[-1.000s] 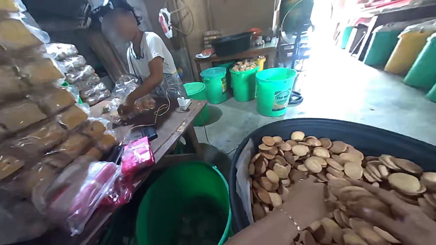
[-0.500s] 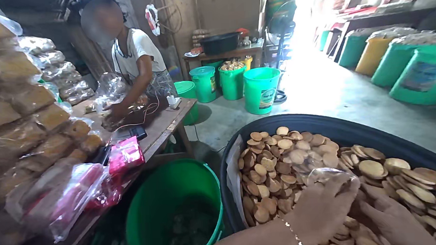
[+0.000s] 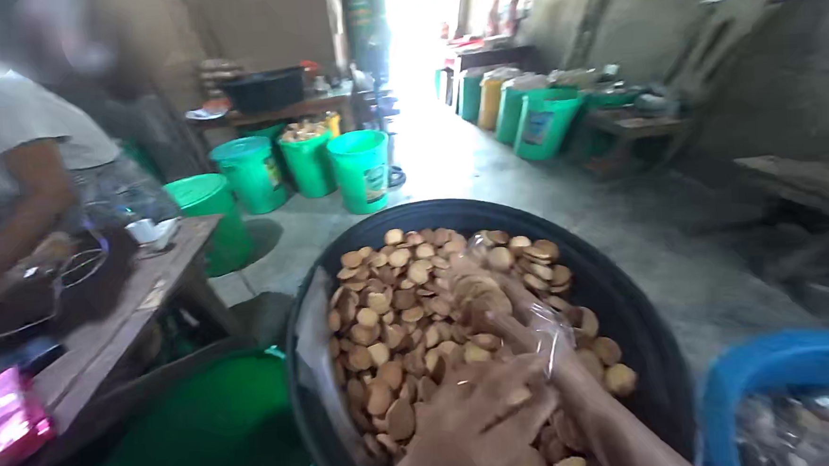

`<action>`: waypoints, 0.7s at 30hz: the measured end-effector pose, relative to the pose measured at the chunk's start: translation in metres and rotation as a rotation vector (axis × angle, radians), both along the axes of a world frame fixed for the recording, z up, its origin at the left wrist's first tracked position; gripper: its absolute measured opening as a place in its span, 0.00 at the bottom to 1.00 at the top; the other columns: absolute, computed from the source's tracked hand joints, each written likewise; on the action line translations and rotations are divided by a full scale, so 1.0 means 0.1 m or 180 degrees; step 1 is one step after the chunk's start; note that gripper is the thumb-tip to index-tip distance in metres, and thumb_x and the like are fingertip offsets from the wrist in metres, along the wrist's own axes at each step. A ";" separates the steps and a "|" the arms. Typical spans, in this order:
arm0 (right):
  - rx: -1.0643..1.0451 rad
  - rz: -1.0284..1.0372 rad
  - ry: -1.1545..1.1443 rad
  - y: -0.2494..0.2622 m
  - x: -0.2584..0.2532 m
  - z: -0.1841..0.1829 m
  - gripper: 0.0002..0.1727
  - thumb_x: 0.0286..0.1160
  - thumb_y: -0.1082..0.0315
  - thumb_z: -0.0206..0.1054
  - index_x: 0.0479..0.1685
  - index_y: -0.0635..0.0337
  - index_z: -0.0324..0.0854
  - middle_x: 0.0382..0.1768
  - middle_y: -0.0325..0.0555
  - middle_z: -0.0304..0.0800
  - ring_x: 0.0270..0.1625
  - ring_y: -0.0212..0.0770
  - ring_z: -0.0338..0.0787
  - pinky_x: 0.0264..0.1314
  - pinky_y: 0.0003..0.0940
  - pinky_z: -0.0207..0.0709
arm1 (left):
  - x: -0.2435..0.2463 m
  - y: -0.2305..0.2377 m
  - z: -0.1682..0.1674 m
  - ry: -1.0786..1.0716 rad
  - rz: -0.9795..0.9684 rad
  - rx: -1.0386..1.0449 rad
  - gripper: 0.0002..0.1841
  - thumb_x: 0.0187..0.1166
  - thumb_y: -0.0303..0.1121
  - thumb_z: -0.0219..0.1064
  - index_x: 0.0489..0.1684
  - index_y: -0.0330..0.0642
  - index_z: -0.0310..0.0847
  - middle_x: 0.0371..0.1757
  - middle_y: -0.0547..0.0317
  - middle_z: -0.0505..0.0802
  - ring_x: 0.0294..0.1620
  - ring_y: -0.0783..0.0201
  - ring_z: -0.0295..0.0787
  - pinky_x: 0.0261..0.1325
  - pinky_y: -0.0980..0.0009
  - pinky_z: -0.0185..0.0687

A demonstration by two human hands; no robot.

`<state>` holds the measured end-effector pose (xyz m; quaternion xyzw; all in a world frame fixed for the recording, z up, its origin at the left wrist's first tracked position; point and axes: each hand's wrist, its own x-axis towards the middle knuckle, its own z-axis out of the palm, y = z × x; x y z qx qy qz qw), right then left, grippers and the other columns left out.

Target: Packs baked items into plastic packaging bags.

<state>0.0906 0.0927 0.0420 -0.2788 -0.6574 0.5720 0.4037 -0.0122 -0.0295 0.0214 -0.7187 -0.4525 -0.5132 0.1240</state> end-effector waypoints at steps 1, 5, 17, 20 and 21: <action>-0.0119 0.0182 0.0093 0.02 0.09 0.07 0.34 0.68 0.66 0.68 0.78 0.66 0.70 0.57 0.46 0.90 0.49 0.34 0.94 0.52 0.33 0.91 | -0.12 -0.06 0.05 -0.0366 0.0110 -0.0023 0.11 0.85 0.37 0.65 0.56 0.46 0.88 0.67 0.50 0.89 0.72 0.63 0.84 0.74 0.69 0.79; 0.0243 0.1278 -0.0484 0.05 0.33 0.38 0.35 0.70 0.61 0.71 0.82 0.55 0.71 0.66 0.38 0.87 0.58 0.31 0.91 0.58 0.31 0.89 | -0.65 -0.03 0.05 -0.2944 -0.1923 -0.1872 0.41 0.73 0.59 0.72 0.84 0.49 0.65 0.70 0.68 0.86 0.64 0.74 0.87 0.62 0.71 0.87; 0.1569 0.0632 -0.0971 -0.20 0.63 0.48 0.27 0.80 0.41 0.62 0.66 0.48 0.86 0.67 0.43 0.83 0.64 0.31 0.85 0.62 0.31 0.83 | -0.33 0.05 -0.29 -0.4296 -0.3725 -0.2107 0.24 0.78 0.43 0.72 0.73 0.49 0.82 0.64 0.52 0.93 0.58 0.59 0.95 0.56 0.63 0.93; 0.1403 0.0364 -0.1006 -0.35 0.54 0.45 0.17 0.84 0.69 0.61 0.67 0.65 0.84 0.57 0.56 0.92 0.56 0.46 0.92 0.62 0.43 0.84 | -0.21 -0.06 -0.22 -0.4146 -0.2032 -0.1975 0.22 0.74 0.50 0.74 0.65 0.58 0.85 0.55 0.66 0.96 0.54 0.68 0.94 0.56 0.65 0.92; 0.1640 0.0288 -0.1073 -0.39 0.57 0.43 0.18 0.83 0.74 0.61 0.69 0.66 0.83 0.59 0.58 0.92 0.59 0.51 0.93 0.64 0.49 0.84 | -0.19 -0.03 -0.23 -0.3891 -0.1437 -0.1827 0.24 0.78 0.45 0.72 0.71 0.54 0.73 0.57 0.69 0.93 0.55 0.70 0.93 0.57 0.66 0.92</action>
